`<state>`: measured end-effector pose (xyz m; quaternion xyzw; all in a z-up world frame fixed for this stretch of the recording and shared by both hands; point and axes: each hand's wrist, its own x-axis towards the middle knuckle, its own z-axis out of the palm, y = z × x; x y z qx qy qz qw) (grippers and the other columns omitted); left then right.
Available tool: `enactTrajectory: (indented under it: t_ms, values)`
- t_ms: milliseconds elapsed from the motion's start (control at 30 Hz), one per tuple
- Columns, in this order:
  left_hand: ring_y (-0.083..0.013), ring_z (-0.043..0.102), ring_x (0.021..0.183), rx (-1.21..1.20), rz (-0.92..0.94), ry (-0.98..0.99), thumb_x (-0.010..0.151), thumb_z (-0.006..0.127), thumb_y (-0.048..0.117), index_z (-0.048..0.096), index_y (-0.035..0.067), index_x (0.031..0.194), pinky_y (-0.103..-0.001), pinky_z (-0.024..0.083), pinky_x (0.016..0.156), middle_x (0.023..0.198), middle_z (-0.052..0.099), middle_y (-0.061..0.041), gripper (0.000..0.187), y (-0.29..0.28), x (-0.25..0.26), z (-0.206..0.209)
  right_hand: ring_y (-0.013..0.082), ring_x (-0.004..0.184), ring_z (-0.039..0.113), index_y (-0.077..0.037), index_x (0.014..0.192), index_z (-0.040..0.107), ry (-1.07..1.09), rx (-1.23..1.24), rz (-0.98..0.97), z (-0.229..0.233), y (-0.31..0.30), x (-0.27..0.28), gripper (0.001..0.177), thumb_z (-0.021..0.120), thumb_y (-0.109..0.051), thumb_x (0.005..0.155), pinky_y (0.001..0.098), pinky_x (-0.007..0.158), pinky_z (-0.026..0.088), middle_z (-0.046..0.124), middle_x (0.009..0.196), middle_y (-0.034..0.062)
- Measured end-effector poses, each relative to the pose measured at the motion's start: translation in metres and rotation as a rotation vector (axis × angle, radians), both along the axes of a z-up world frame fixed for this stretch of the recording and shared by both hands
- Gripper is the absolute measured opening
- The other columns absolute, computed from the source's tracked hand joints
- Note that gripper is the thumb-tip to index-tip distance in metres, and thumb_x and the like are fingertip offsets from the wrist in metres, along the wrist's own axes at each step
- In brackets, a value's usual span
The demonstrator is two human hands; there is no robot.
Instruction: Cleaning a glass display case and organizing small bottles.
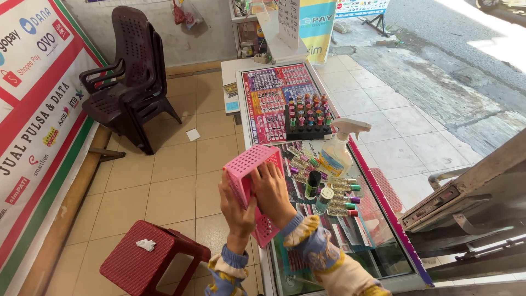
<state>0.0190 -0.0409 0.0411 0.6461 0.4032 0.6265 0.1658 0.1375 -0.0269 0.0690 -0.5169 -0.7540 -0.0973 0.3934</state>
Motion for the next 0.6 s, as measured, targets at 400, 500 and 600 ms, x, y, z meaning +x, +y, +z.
enactTrajectory:
  t_ms: [400,500,600]
  values:
    - [-0.0492,0.055,0.133,0.071,0.004,0.084,0.092,0.065,0.018,0.023,0.004,0.162,-0.049,0.05,0.106,0.152,0.044,-0.031,0.083,0.007,-0.003,0.01,0.0362,0.099,0.063,-0.002,0.109,0.062,0.002,-0.078,-0.055,-0.076,-0.043,0.001,0.037,0.072,-0.019,0.077,0.0457,0.087,0.05,0.062,0.133,0.0267]
    - [-0.051,0.051,0.139,0.107,0.018,0.12,0.098,0.063,0.021,0.022,0.007,0.164,-0.05,0.049,0.109,0.16,0.04,-0.03,0.079,0.008,-0.005,0.004,0.0372,0.098,0.064,-0.002,0.102,0.062,-0.013,-0.202,-0.052,-0.064,-0.054,-0.002,0.034,0.069,-0.016,0.071,0.0477,0.082,0.051,0.066,0.12,0.0249]
    - [-0.0411,0.065,0.126,-0.048,-0.03,0.11,0.097,0.062,0.029,0.02,0.013,0.163,-0.043,0.06,0.098,0.154,0.048,-0.021,0.08,0.009,-0.006,-0.01,0.0371,0.099,0.064,-0.006,0.11,0.061,0.117,-0.619,-0.026,-0.066,-0.057,0.002,0.03,0.066,-0.018,0.082,0.0487,0.082,0.052,0.069,0.102,0.0182]
